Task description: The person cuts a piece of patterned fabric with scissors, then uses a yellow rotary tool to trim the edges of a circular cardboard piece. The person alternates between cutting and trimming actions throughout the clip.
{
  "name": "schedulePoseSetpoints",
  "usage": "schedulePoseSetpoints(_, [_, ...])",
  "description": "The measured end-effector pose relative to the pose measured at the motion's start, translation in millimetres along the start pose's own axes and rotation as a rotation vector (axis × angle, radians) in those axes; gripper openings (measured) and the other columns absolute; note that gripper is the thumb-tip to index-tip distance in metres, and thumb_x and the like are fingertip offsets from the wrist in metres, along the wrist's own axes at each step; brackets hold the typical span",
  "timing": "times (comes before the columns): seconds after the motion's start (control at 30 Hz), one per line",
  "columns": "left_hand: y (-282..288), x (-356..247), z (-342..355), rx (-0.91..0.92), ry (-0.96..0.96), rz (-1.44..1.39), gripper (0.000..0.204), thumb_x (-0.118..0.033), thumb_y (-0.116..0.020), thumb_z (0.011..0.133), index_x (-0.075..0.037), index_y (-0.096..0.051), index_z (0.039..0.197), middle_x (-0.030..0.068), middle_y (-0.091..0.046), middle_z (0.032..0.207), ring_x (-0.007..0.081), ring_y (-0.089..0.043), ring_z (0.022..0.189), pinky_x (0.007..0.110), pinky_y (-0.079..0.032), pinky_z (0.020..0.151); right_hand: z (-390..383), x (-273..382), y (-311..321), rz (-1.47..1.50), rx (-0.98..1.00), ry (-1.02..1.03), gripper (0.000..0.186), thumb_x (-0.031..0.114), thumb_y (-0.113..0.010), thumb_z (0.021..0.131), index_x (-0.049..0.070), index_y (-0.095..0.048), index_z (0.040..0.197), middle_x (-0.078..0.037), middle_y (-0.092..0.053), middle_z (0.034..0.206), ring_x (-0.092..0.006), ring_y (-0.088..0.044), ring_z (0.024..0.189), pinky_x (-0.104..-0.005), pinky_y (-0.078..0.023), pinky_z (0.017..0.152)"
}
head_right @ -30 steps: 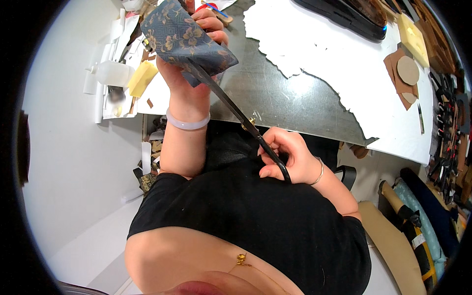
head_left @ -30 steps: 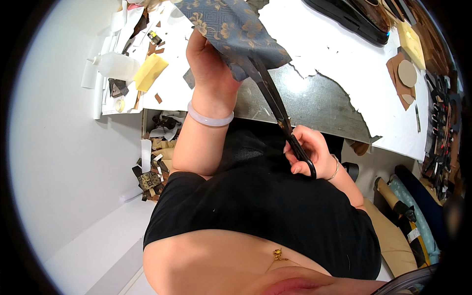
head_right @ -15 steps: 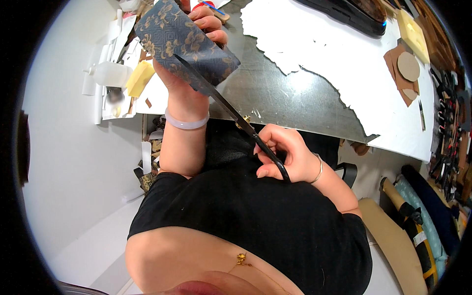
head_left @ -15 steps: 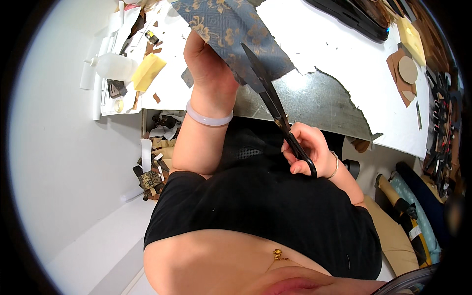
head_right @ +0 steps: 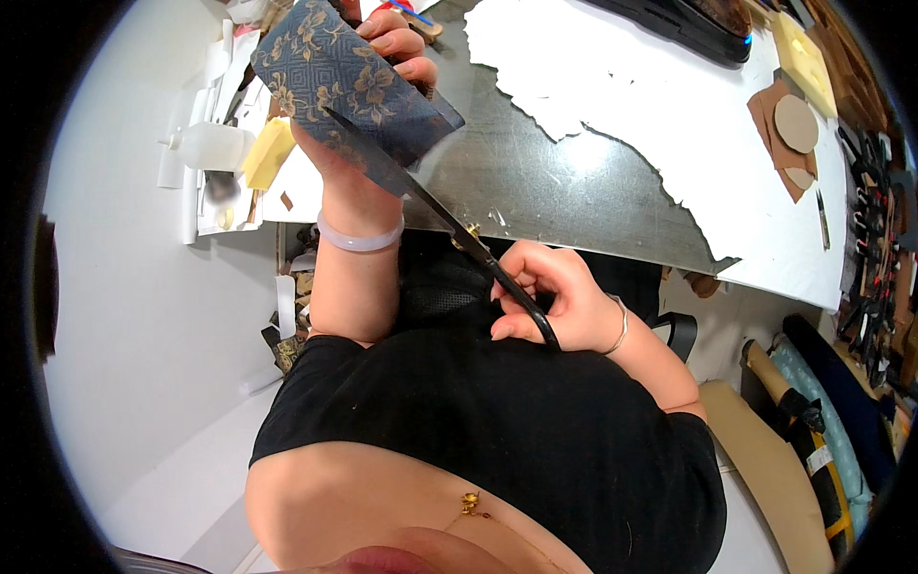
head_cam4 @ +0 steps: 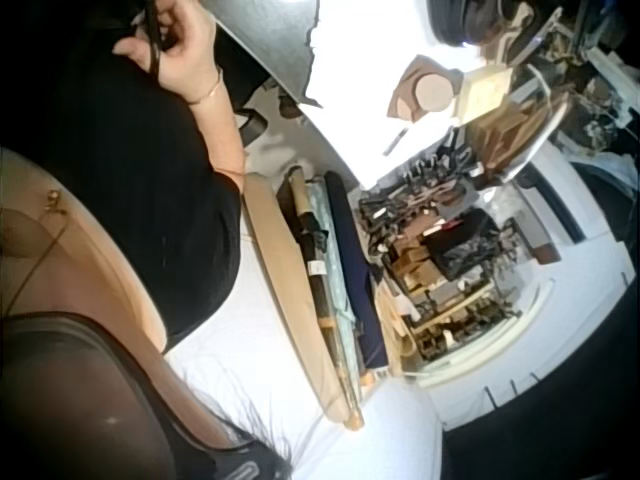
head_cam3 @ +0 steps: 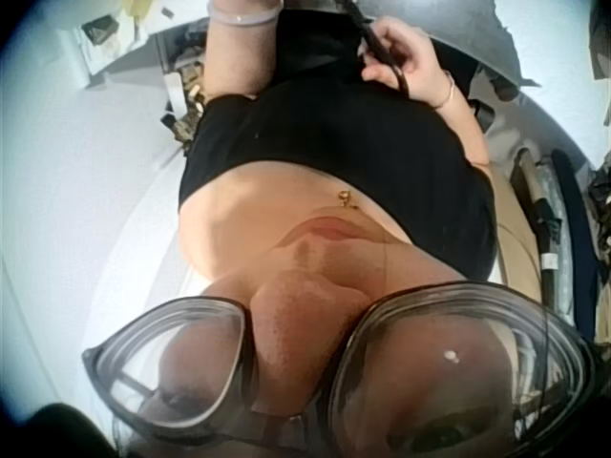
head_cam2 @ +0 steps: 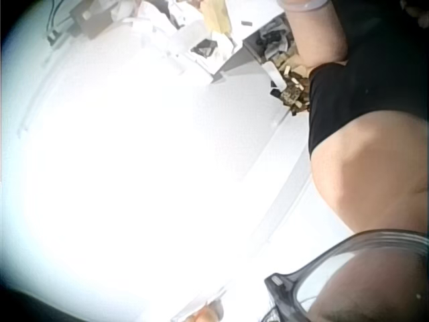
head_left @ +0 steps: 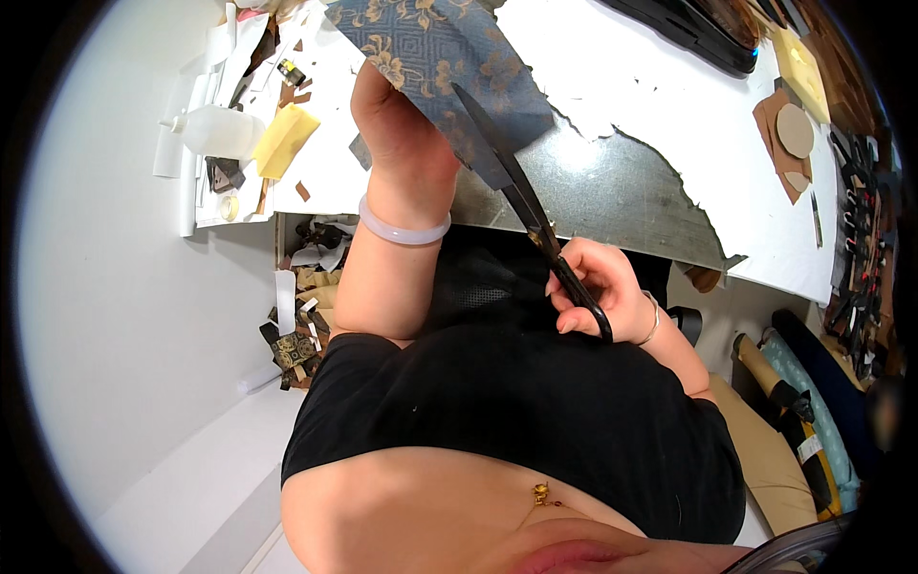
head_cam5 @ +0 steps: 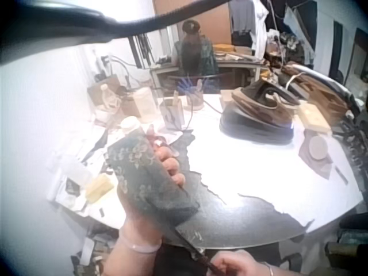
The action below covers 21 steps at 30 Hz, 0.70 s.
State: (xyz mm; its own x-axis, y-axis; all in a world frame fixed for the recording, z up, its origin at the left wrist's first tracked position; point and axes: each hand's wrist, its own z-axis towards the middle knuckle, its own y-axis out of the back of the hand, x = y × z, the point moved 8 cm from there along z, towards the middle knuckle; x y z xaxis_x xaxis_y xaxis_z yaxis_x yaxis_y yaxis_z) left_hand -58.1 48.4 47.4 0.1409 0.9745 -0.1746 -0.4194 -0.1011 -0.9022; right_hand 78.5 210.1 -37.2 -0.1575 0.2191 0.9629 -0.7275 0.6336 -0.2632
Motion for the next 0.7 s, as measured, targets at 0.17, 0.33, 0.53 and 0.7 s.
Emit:
schedulePoseSetpoints(0.17, [7.4,-1.9,3.6,0.075,0.03,-0.009,0.046,-0.03,-0.059,0.1,-0.012,-0.05,0.141,0.0013,-0.048,0.102,0.0142,-0.046,0.089,0.033,-0.039,0.08,-0.8,-1.2,0.2,-0.02,-0.008,0.016,0.051,0.034,-0.089,0.08,0.0,-0.056,0.098,-0.002,-0.058,0.074,-0.0054,-0.053,0.06,-0.0201,-0.039,0.054])
schedulePoseSetpoints(0.33, [0.0,-2.4,-1.2,-0.014,-0.033,0.044,0.049,-0.031,-0.062,0.098,-0.013,-0.049,0.142,0.0013,-0.048,0.102,0.0149,-0.046,0.089,0.033,-0.039,0.079,-1.2,-1.8,0.8,-0.086,-0.024,0.032,0.047,0.03,-0.089,0.08,0.002,-0.057,0.098,0.0,-0.058,0.073,-0.0045,-0.052,0.061,-0.0199,-0.039,0.056])
schedulePoseSetpoints(0.53, [3.5,-5.3,0.2,0.061,-0.008,0.146,0.053,-0.034,-0.062,0.098,-0.014,-0.046,0.144,0.0012,-0.047,0.101,0.0157,-0.045,0.088,0.034,-0.039,0.078,-2.2,-1.2,-1.3,0.092,0.027,0.031,0.052,0.035,-0.09,0.078,0.001,-0.057,0.099,0.001,-0.057,0.074,-0.0048,-0.052,0.062,-0.0195,-0.038,0.056])
schedulePoseSetpoints(0.7, [-0.6,-4.1,-0.5,0.037,-0.023,0.217,0.054,-0.037,-0.06,0.098,-0.014,-0.046,0.145,0.0018,-0.047,0.1,0.0163,-0.045,0.086,0.035,-0.04,0.076,-1.3,1.8,-0.9,0.097,0.03,0.047,0.053,0.035,-0.091,0.077,0.001,-0.056,0.099,0.0,-0.056,0.075,-0.005,-0.052,0.063,-0.0193,-0.039,0.056])
